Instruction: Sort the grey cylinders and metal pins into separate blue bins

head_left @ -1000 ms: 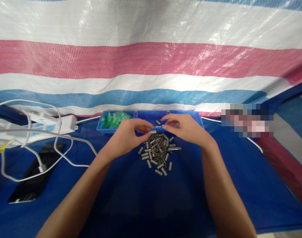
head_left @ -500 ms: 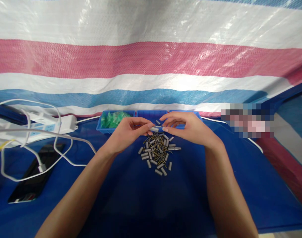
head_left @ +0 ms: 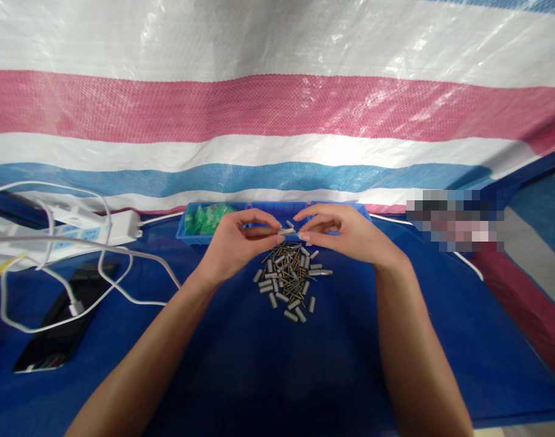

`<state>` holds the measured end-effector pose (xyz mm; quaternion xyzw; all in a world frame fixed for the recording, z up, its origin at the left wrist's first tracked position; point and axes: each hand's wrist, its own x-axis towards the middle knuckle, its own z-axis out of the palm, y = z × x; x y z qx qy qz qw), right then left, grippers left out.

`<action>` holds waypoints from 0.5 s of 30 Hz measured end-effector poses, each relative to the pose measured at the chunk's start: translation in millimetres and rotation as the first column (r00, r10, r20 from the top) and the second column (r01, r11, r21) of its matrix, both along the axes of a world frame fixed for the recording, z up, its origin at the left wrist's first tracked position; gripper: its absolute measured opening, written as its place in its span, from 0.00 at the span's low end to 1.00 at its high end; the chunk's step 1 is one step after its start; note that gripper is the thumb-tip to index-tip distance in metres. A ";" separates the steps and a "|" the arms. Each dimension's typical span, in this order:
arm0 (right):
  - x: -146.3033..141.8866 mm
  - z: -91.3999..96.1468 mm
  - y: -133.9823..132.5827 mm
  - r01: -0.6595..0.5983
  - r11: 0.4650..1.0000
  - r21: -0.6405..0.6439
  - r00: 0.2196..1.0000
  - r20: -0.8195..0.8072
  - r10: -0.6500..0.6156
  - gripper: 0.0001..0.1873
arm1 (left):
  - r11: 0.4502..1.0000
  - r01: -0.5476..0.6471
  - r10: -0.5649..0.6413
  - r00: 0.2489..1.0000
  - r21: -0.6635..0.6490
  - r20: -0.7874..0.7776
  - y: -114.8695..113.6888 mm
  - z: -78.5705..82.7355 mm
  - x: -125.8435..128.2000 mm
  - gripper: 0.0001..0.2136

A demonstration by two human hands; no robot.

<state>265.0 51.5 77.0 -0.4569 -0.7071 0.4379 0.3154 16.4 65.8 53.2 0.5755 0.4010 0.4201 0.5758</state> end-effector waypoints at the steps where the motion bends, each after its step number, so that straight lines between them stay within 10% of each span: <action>1: -1.5 0.0 0.2 -0.018 0.999 -0.027 1.000 -0.023 0.017 0.20 | 1.000 -0.001 0.001 1.000 0.003 0.000 -0.2 -0.2 0.2 0.17; 15: -14.1 -14.7 9.2 0.085 0.996 -0.024 0.992 -0.088 -0.086 0.13 | 0.980 0.063 -0.014 0.968 0.189 -0.250 -0.8 -0.3 0.6 0.11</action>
